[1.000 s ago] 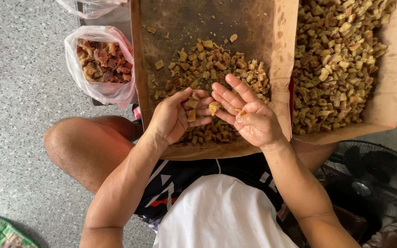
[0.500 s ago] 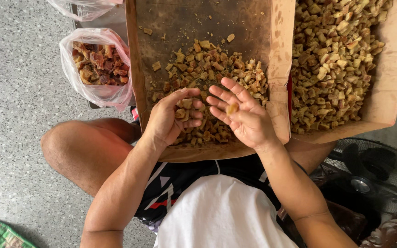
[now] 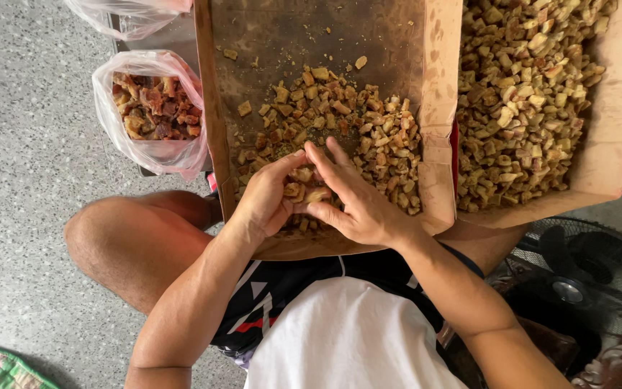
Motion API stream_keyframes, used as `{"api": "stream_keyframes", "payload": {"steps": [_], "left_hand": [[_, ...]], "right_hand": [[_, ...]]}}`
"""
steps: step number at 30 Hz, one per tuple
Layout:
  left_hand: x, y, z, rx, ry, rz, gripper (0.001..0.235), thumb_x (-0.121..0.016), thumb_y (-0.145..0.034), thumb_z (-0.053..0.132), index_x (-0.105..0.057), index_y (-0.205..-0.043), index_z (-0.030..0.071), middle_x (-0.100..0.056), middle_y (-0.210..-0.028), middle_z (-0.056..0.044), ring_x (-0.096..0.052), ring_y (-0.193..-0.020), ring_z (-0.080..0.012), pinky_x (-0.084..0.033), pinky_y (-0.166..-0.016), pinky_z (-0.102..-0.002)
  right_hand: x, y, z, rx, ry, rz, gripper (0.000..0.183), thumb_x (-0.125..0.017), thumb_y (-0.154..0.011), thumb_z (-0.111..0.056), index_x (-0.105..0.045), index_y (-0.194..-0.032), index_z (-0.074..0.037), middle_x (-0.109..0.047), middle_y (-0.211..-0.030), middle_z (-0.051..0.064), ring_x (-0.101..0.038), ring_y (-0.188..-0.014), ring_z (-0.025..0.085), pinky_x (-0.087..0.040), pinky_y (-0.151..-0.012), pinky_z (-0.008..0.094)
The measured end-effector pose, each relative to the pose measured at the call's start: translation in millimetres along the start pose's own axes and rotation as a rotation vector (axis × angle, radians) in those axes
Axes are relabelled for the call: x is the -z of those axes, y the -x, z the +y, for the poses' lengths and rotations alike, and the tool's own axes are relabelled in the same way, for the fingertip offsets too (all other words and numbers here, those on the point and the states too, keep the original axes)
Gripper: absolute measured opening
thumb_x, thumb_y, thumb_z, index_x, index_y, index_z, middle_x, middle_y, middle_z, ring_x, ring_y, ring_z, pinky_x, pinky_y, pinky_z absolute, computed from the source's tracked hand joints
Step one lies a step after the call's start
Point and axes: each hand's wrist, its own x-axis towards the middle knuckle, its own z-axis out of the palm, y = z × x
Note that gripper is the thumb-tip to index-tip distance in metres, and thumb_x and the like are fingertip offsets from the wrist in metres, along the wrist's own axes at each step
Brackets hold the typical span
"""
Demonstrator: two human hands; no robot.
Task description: The person sits on the floor and sorts small, brown, cubed food items from a large cardboard box into a smaller tray on their lap. They use both hands to pick up handfuls of the food, break apart clumps, and transfer the pieces between containers.
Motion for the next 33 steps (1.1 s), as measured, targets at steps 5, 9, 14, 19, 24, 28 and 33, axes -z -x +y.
{"api": "stream_keyframes", "payload": {"steps": [5, 9, 14, 19, 24, 28, 33], "left_hand": [[15.5, -2.9, 0.4, -0.060, 0.014, 0.034, 0.036, -0.048, -0.106, 0.032, -0.065, -0.122, 0.004, -0.065, -0.084, -0.005, -0.061, -0.067, -0.0147, -0.053, -0.055, -0.029], [28.6, -1.5, 14.0, -0.219, 0.147, -0.008, 0.026, -0.053, -0.108, 0.029, -0.065, -0.121, 0.010, -0.064, -0.084, -0.002, -0.055, -0.063, -0.0103, -0.043, -0.046, -0.022], [21.4, 4.3, 17.8, -0.152, 0.432, 0.129, 0.023, -0.049, -0.101, 0.029, -0.061, -0.108, 0.010, -0.064, -0.091, -0.008, -0.067, -0.080, -0.0217, -0.064, -0.069, -0.037], [19.4, -9.1, 8.7, -0.101, 0.193, 0.084, 0.029, -0.053, -0.103, 0.033, -0.066, -0.108, 0.008, -0.066, -0.094, -0.007, -0.064, -0.077, -0.0205, -0.059, -0.062, -0.037], [21.1, -10.1, 14.5, -0.183, 0.119, 0.116, 0.031, -0.051, -0.103, 0.033, -0.068, -0.107, 0.007, -0.067, -0.095, -0.005, -0.064, -0.080, -0.0193, -0.060, -0.065, -0.037], [21.3, -5.7, 14.3, -0.213, 0.156, 0.149, 0.029, -0.052, -0.103, 0.032, -0.068, -0.107, 0.008, -0.067, -0.094, -0.005, -0.064, -0.079, -0.0193, -0.059, -0.065, -0.038], [22.6, 6.4, 11.7, -0.200, 0.162, 0.163, 0.028, -0.053, -0.102, 0.031, -0.068, -0.108, 0.008, -0.068, -0.095, -0.006, -0.064, -0.081, -0.0193, -0.059, -0.066, -0.037]], "right_hand": [[7.4, -44.2, 77.0, -0.502, 0.062, 0.103, 0.026, -0.056, -0.111, -0.013, -0.064, -0.136, -0.011, -0.069, -0.138, 0.011, -0.072, -0.093, 0.018, -0.064, -0.071, 0.030], [-4.2, -57.1, 104.7, -0.432, 0.335, 0.013, 0.028, -0.066, -0.097, -0.007, -0.065, -0.124, -0.003, -0.066, -0.120, 0.017, -0.063, -0.077, 0.019, -0.057, -0.058, 0.027], [14.8, -40.1, 72.4, -0.617, 0.145, -0.259, 0.031, -0.065, -0.097, -0.011, -0.062, -0.127, -0.008, -0.069, -0.118, 0.010, -0.060, -0.063, 0.018, -0.051, -0.048, 0.028], [49.3, -54.6, 105.6, -0.512, 0.191, 0.005, 0.013, -0.066, -0.100, -0.007, -0.071, -0.111, -0.006, -0.067, -0.122, 0.015, -0.060, -0.075, 0.014, -0.054, -0.057, 0.026], [14.7, -98.4, 135.9, -0.424, 0.358, -0.056, 0.018, -0.067, -0.102, -0.009, -0.065, -0.120, -0.003, -0.067, -0.113, 0.014, -0.061, -0.075, 0.014, -0.055, -0.061, 0.024], [18.2, -98.1, 104.3, -0.629, 0.329, -0.306, 0.022, -0.067, -0.097, -0.011, -0.063, -0.118, -0.005, -0.063, -0.112, 0.008, -0.060, -0.075, 0.016, -0.055, -0.059, 0.028], [58.0, -70.4, 78.0, -0.783, 0.115, -0.263, 0.028, -0.069, -0.092, -0.007, -0.066, -0.120, -0.009, -0.063, -0.111, 0.009, -0.059, -0.081, 0.017, -0.049, -0.065, 0.028]]}}
